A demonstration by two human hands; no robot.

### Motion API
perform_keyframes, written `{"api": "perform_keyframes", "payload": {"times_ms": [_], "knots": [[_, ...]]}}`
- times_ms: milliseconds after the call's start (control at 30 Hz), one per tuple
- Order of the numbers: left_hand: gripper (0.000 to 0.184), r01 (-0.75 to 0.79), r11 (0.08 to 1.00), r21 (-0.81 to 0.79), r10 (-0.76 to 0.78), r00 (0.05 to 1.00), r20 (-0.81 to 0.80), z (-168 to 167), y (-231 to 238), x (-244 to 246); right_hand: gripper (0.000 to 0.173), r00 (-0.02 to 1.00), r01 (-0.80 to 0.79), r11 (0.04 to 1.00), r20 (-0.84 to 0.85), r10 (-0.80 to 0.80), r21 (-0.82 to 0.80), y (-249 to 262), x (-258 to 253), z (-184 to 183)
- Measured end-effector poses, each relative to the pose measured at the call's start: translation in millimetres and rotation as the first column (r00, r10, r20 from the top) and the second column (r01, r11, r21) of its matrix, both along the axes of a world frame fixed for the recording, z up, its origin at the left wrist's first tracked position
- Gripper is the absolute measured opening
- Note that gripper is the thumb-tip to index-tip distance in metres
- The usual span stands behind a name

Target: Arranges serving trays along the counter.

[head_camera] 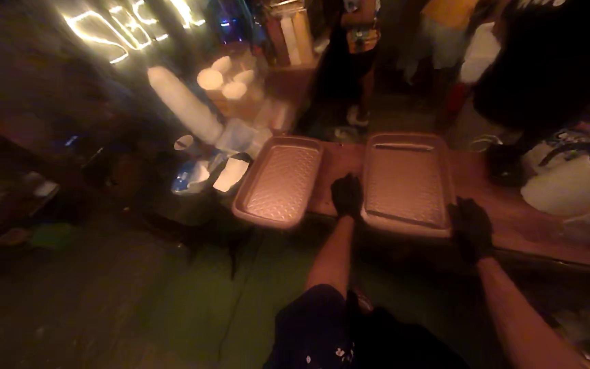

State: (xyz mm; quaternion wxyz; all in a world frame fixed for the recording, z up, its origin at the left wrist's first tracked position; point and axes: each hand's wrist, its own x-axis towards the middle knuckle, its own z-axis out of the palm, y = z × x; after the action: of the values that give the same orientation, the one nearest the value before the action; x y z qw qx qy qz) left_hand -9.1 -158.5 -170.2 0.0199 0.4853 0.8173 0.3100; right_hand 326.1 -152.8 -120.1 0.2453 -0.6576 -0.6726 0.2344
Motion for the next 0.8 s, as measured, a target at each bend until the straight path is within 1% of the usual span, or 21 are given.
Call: {"api": "perform_keyframes", "payload": {"times_ms": [100, 233, 300, 433, 500, 667, 800], "knots": [[0.048, 0.005, 1.000, 0.000, -0.005, 0.999, 0.036, -5, 1, -2, 0.066, 0.997, -0.035, 0.998, 0.069, 0.032, 0.043, 4, 4, -7], [0.048, -0.020, 1.000, -0.016, 0.022, 0.996, 0.092, 2, -1, 0, 0.068, 0.998, -0.029, 0.998, 0.065, 0.026, 0.048, 3, 5, -14], [0.048, -0.015, 1.000, -0.015, 0.017, 0.997, 0.080, 0, 0, 0, 0.067, 0.999, -0.025, 0.998, 0.030, 0.023, 0.058, 1, 6, -14], [0.048, 0.001, 1.000, -0.019, -0.001, 1.000, 0.001, -3, 1, 0, 0.064, 0.998, -0.012, 0.997, -0.055, 0.016, 0.079, 0, 7, -15], [0.048, -0.002, 1.000, -0.015, 0.002, 1.000, -0.003, -6, 2, -1, 0.063, 0.998, -0.014, 0.996, -0.059, 0.019, 0.084, 0, 7, -14], [0.047, -0.007, 1.000, -0.027, 0.007, 1.000, 0.001, 4, 1, 2, 0.061, 0.998, 0.006, 0.998, -0.066, -0.002, 0.067, -2, 3, -8], [0.046, -0.020, 0.999, -0.047, 0.020, 1.000, 0.003, 17, -2, 7, 0.062, 1.000, 0.002, 0.998, -0.008, -0.002, 0.070, -1, 3, -11]]}}
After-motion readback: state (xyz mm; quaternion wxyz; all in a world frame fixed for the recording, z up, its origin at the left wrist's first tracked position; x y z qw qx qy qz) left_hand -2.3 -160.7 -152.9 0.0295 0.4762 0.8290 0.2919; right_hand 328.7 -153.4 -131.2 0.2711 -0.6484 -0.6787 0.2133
